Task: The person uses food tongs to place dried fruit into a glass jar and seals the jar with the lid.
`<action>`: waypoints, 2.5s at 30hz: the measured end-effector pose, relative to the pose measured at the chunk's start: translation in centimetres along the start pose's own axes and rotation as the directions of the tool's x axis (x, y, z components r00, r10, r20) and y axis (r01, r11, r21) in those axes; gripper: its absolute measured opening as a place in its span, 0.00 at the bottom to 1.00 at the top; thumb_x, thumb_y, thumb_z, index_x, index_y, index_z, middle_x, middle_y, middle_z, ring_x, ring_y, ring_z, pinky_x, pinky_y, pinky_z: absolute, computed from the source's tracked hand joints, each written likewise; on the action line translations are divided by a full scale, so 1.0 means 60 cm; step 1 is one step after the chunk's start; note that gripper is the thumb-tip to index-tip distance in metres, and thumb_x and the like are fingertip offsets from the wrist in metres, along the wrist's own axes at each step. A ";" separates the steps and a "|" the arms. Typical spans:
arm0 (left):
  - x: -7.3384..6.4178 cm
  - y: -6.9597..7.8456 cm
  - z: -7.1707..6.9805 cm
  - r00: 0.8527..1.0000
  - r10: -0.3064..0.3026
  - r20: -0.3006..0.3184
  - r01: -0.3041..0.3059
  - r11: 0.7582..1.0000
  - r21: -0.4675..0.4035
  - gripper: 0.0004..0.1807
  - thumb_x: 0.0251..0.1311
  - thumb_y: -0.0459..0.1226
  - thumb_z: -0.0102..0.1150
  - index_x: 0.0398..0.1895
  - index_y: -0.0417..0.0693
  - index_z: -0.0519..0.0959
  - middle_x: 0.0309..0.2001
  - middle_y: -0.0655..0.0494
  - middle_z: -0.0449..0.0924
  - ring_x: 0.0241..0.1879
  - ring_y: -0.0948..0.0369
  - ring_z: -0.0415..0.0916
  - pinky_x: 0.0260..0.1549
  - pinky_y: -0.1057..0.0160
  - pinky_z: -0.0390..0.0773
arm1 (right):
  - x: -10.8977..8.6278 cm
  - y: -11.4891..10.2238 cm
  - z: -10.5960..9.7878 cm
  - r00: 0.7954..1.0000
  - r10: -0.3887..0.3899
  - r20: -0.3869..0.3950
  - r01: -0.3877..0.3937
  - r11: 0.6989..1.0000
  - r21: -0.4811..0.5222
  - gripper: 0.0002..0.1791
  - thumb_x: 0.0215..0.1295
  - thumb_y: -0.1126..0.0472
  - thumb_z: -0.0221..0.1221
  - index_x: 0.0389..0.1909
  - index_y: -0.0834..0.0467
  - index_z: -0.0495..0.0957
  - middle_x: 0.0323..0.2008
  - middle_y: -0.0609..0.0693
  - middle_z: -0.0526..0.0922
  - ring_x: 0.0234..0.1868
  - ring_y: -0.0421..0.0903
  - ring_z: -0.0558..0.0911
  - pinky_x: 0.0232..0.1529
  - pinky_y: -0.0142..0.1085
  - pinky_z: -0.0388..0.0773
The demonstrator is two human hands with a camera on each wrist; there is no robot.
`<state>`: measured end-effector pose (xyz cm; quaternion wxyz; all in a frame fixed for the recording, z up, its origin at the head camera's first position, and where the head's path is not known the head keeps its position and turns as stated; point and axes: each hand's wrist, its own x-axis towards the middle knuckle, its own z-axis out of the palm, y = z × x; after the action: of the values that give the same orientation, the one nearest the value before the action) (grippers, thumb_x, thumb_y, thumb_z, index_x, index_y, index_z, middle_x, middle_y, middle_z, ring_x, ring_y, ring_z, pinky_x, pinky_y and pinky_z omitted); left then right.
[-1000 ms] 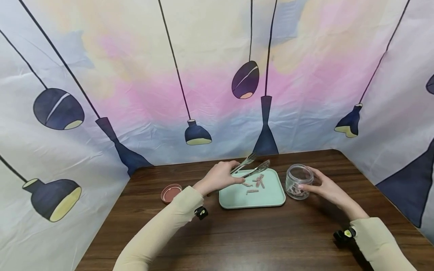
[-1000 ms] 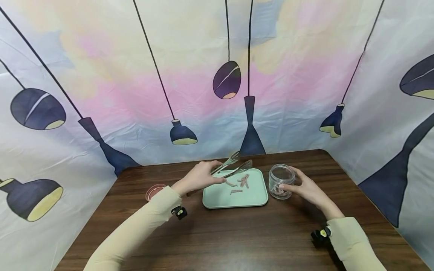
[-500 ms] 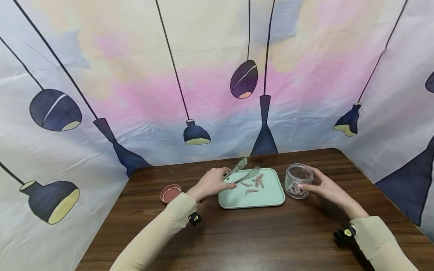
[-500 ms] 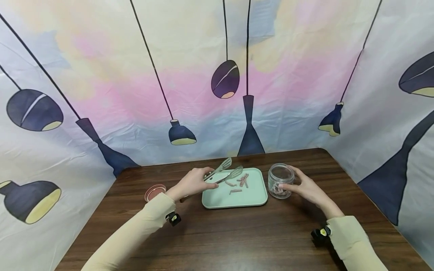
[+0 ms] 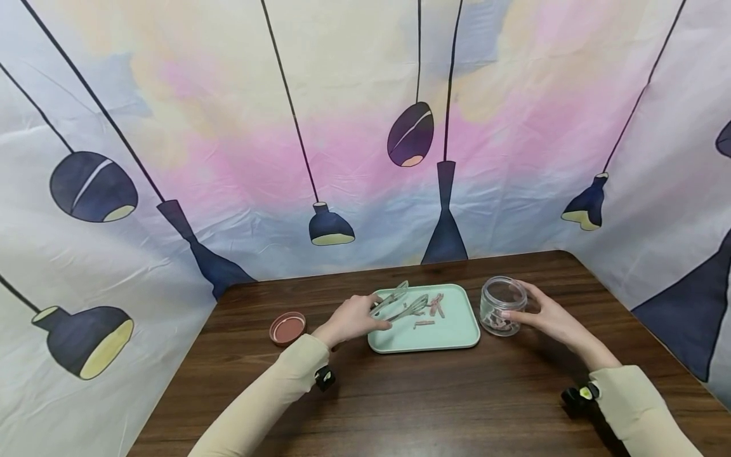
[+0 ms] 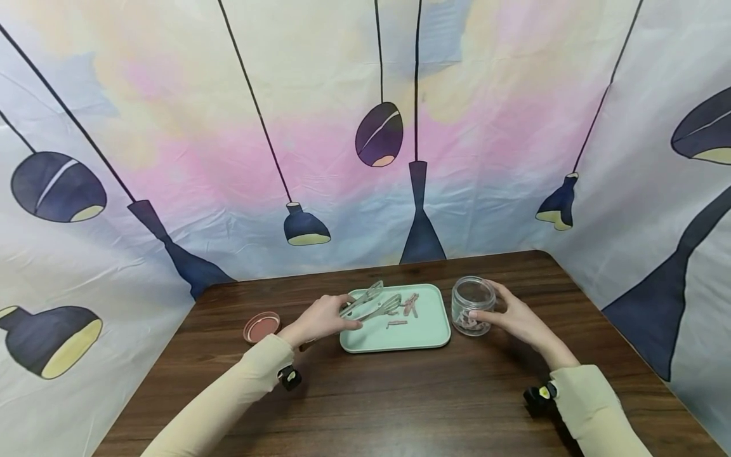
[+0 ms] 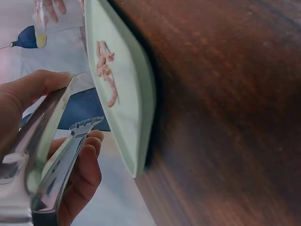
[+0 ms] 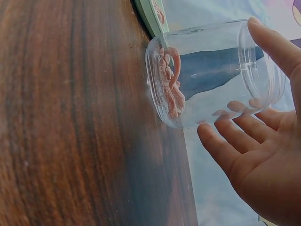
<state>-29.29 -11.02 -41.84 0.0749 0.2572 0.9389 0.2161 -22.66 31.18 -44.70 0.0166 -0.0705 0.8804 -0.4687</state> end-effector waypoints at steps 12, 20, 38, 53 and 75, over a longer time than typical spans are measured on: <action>-0.004 -0.008 0.013 1.000 0.015 0.021 -0.015 1.000 0.013 0.35 0.60 0.52 0.68 0.66 0.41 0.75 0.49 0.47 0.85 0.43 0.55 0.83 0.43 0.53 0.80 | 0.000 -0.003 0.003 1.000 0.002 0.006 -0.002 1.000 0.005 0.55 0.67 0.47 0.66 0.80 0.63 0.42 0.75 0.69 0.54 0.72 0.73 0.56 0.61 0.66 0.64; -0.005 -0.014 0.016 0.999 0.038 0.032 -0.039 0.998 0.040 0.32 0.62 0.49 0.67 0.64 0.41 0.76 0.46 0.49 0.86 0.40 0.58 0.83 0.40 0.55 0.80 | -0.003 0.002 0.005 1.000 0.004 0.000 -0.004 1.000 0.010 0.55 0.67 0.45 0.66 0.80 0.64 0.42 0.75 0.69 0.53 0.73 0.73 0.54 0.62 0.68 0.61; -0.007 -0.012 0.020 0.996 0.091 0.005 -0.092 0.995 0.039 0.22 0.68 0.43 0.63 0.62 0.44 0.79 0.42 0.51 0.86 0.26 0.66 0.75 0.36 0.58 0.76 | -0.002 0.005 0.004 1.000 -0.014 -0.010 0.014 1.000 0.023 0.55 0.67 0.45 0.65 0.80 0.64 0.42 0.76 0.68 0.53 0.73 0.73 0.54 0.62 0.68 0.61; -0.011 -0.009 0.015 0.992 0.117 -0.047 -0.115 0.993 0.033 0.19 0.69 0.39 0.62 0.59 0.41 0.81 0.42 0.48 0.86 0.27 0.62 0.79 0.36 0.57 0.78 | 0.000 0.006 0.000 1.000 -0.011 -0.007 0.011 1.000 0.024 0.54 0.67 0.45 0.65 0.80 0.62 0.43 0.76 0.67 0.54 0.73 0.72 0.56 0.62 0.66 0.62; 0.002 0.012 -0.089 0.968 0.104 -0.230 -0.111 0.994 -0.015 0.20 0.69 0.41 0.62 0.62 0.46 0.80 0.26 0.54 0.81 0.13 0.64 0.56 0.19 0.63 0.62 | -0.002 0.007 0.002 1.000 -0.008 -0.005 0.008 1.000 0.017 0.54 0.67 0.45 0.65 0.80 0.62 0.43 0.76 0.68 0.54 0.73 0.72 0.56 0.62 0.67 0.62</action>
<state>-30.41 -12.37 -36.72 -0.0422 0.2801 0.9229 0.2608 -22.56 31.31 -45.10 0.0130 -0.0728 0.8760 -0.4766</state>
